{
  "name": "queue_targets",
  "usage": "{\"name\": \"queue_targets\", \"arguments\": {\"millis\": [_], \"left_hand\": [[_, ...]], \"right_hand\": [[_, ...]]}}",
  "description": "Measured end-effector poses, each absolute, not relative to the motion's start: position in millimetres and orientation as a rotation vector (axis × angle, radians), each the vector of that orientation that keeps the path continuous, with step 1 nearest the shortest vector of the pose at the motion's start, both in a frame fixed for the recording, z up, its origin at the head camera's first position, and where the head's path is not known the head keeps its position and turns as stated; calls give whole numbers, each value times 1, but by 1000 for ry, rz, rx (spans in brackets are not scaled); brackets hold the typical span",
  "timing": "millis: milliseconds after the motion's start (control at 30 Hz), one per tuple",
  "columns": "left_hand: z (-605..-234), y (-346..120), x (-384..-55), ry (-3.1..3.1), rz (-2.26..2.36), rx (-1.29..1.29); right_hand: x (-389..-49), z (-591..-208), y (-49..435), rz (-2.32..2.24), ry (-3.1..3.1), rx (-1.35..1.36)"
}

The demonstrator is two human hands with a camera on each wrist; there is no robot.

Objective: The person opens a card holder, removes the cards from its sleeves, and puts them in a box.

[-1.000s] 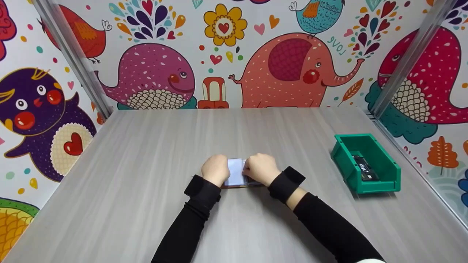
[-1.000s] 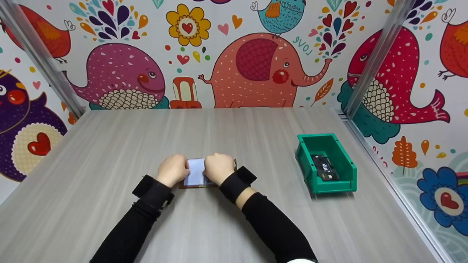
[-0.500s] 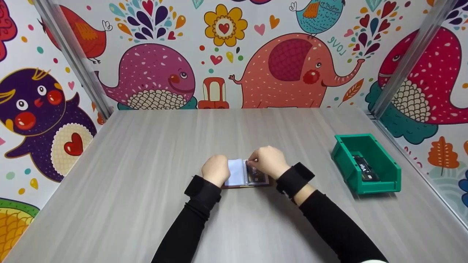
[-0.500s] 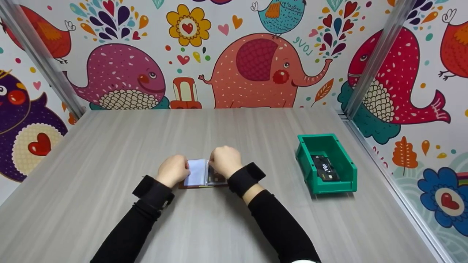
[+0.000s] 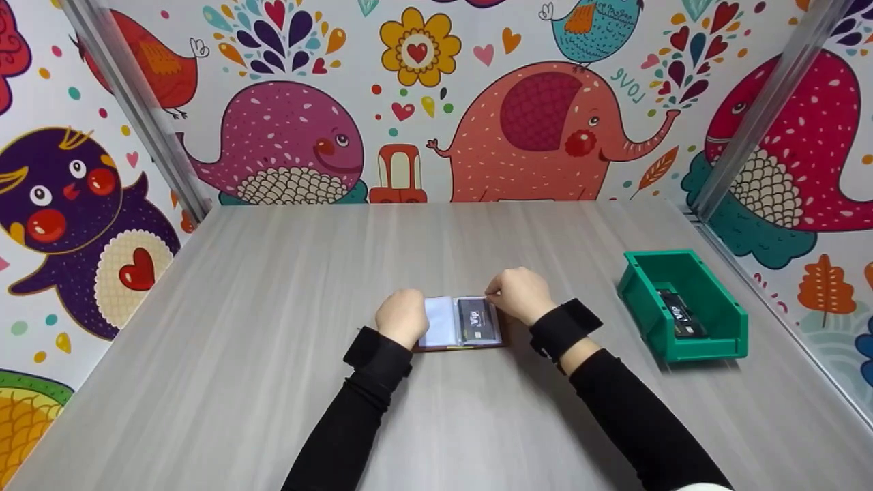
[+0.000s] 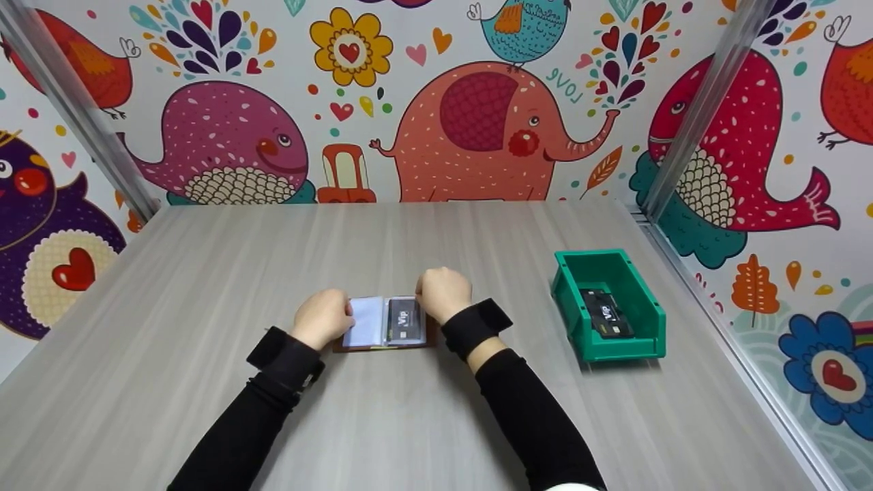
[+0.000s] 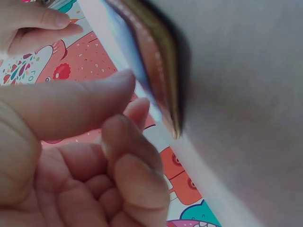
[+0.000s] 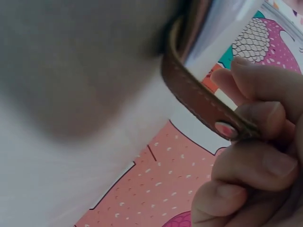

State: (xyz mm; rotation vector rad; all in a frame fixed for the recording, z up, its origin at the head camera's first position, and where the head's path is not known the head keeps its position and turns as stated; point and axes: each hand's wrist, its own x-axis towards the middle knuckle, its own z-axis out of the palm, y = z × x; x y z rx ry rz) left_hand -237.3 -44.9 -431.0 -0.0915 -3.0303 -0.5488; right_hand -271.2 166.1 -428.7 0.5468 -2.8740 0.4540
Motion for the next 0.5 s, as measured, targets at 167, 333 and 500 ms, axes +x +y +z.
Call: {"name": "queue_targets", "arguments": {"millis": [167, 333, 500], "left_hand": [[-432, -45, -238, -3040, -538, -85], [-431, -44, -238, -3040, -539, -75], [-431, -44, -237, -3039, -542, -73]], "right_hand": [[-272, -431, 167, 438, -2887, 544], [-273, -433, 167, 422, -2905, 542], [-273, -435, 166, 395, -2917, 540]]}}
